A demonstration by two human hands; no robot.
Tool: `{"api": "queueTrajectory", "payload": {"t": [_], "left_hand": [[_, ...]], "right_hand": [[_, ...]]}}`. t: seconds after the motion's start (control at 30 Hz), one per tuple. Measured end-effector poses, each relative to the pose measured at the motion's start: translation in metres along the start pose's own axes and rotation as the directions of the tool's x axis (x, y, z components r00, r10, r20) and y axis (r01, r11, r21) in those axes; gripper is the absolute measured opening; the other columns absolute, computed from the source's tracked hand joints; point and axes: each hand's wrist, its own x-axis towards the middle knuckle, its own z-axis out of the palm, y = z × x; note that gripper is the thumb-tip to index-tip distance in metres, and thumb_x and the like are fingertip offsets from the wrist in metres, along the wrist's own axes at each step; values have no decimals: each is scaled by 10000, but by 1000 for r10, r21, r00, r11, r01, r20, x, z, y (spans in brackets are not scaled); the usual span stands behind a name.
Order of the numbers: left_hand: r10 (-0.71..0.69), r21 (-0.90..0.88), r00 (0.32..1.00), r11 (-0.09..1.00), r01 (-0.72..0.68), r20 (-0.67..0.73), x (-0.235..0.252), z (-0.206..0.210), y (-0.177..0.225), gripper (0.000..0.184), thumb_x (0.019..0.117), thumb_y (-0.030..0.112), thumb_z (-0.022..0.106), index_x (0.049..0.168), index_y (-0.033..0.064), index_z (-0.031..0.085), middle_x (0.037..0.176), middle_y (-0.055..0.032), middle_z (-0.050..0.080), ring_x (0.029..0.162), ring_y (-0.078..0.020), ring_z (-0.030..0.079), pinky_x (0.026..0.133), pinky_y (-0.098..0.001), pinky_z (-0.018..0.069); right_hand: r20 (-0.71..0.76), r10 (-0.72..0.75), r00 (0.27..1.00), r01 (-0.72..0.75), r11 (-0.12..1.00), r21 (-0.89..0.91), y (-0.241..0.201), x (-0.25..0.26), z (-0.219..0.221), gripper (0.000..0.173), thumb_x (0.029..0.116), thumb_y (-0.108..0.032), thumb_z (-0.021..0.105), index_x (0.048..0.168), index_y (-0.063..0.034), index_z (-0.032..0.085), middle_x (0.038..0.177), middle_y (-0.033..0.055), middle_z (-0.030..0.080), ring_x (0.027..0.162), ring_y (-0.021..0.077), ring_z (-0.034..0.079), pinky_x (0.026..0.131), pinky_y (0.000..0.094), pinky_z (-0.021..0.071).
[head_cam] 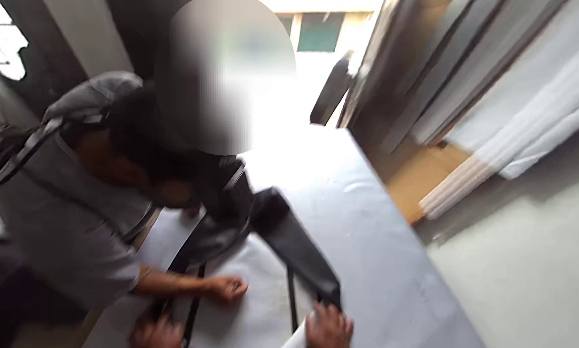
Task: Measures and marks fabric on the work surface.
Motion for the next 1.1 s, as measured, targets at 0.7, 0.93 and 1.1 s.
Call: {"api": "queueTrajectory", "payload": {"t": [0.7,0.93,1.1], "left_hand": [[19,139,994,990,-4,-109,-1,40,-32,379,872,313,605,1224,297,746,1430,-194,584,1352,-429,508,1076,-637,385],[-10,104,999,994,14,-47,-1,37,-33,393,912,329,584,1275,275,724,1478,-201,541,1393,-449,456,1105,-660,342],[3,91,998,996,2,-57,-3,35,-31,393,915,316,539,1261,277,721,1501,-202,516,1415,-438,434,1132,-657,309]], "right_hand": [[-27,19,999,-19,1000,0,23,-5,46,461,977,-404,479,1295,-158,704,1377,205,597,1281,428,537,1173,696,206],[-23,21,1000,-22,1000,-14,23,-4,47,464,974,-412,468,1297,-176,703,1361,183,605,1263,415,545,1165,694,211],[-20,28,999,-29,999,-21,22,-4,47,465,976,-419,469,1302,-185,703,1365,181,605,1267,413,543,1172,686,204]]}}
